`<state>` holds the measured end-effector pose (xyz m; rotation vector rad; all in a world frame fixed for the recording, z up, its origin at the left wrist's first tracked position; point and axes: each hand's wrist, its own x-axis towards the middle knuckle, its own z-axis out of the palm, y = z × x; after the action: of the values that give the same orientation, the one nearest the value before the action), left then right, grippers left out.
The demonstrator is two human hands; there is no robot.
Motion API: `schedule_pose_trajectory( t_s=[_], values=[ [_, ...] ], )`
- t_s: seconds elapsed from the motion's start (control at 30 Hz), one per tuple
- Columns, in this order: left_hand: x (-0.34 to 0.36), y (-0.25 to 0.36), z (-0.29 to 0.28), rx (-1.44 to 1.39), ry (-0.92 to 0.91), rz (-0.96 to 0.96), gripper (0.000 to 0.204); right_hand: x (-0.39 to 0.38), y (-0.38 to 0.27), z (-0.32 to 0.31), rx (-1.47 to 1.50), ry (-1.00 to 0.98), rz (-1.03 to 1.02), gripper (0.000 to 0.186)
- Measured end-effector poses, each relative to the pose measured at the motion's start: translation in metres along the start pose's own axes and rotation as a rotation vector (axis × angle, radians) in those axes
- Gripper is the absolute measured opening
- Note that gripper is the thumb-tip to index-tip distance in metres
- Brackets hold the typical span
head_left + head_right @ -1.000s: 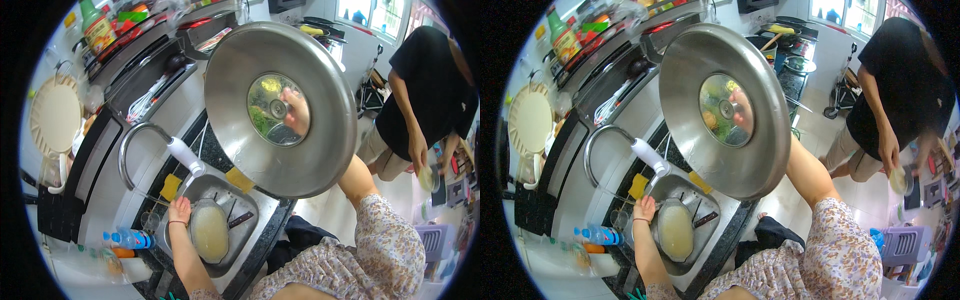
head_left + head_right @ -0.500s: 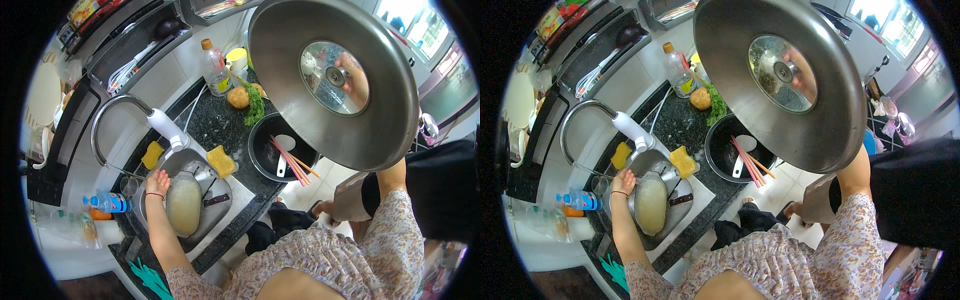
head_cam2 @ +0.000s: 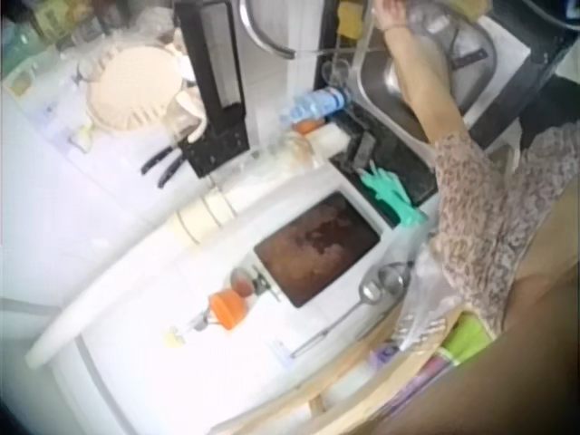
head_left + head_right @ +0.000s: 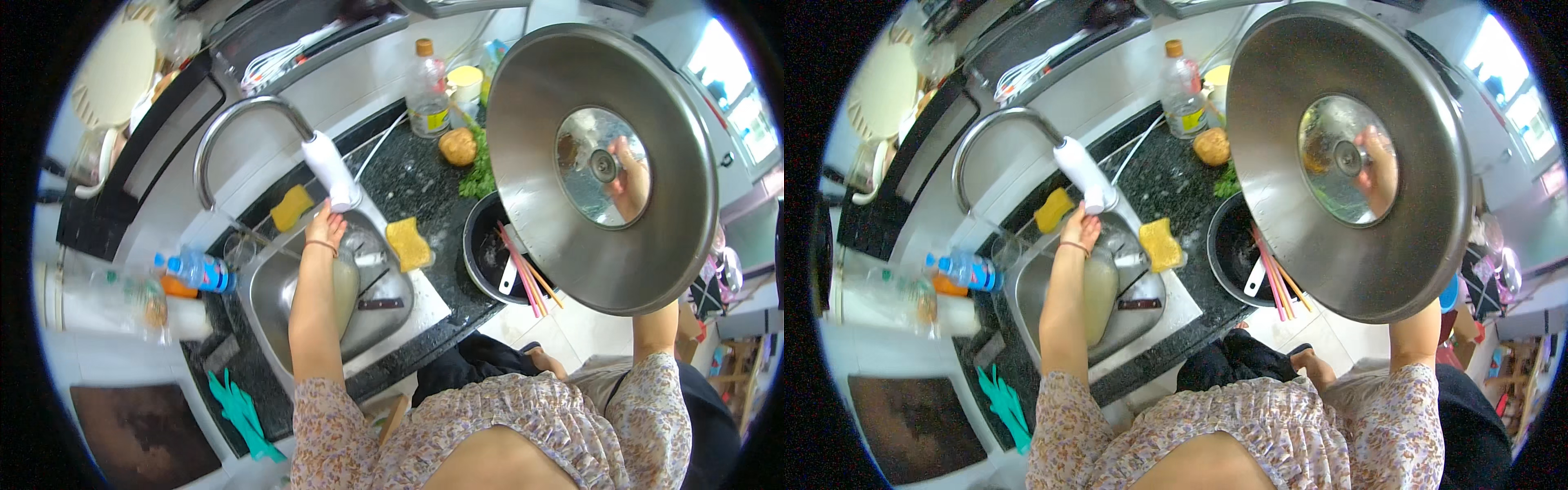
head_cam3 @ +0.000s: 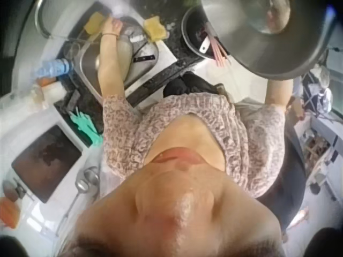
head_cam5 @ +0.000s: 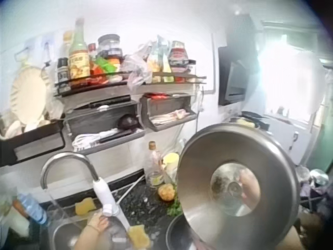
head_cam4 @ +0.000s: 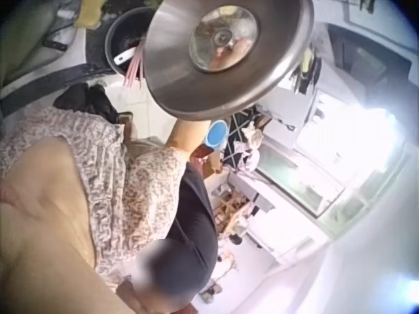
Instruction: The person washes various kitchen items in a sink using a sponge and running water. They scrub and rinse a metal pot lid, a plate, chopsticks, a spoon, and a rice cooker pot. The person places the cleaned items into a drying rack or on the counter.
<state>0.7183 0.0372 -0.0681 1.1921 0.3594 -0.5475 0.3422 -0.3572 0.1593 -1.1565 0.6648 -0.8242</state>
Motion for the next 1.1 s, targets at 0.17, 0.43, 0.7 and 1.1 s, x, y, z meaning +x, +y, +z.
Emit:
schedule_pose_trajectory(
  t_s=[0.17,0.43,0.7,1.1],
  values=[
    [-0.009,0.003,0.019,0.58,0.22,0.635,0.03,0.004,0.01,0.03,-0.031,0.025,-0.005,0.024],
    [-0.027,0.015,0.021,0.546,0.073,0.621,0.039,0.0,0.016,0.019,0.174,-0.192,0.026,0.027],
    [-0.04,-0.034,-0.041,0.52,0.05,0.428,0.065,0.013,0.025,-0.004,0.498,-0.275,0.188,0.028],
    [-0.182,-0.065,0.025,0.221,0.17,0.388,0.042,0.107,-0.023,-0.175,0.701,-0.424,0.209,0.027]
  ],
)
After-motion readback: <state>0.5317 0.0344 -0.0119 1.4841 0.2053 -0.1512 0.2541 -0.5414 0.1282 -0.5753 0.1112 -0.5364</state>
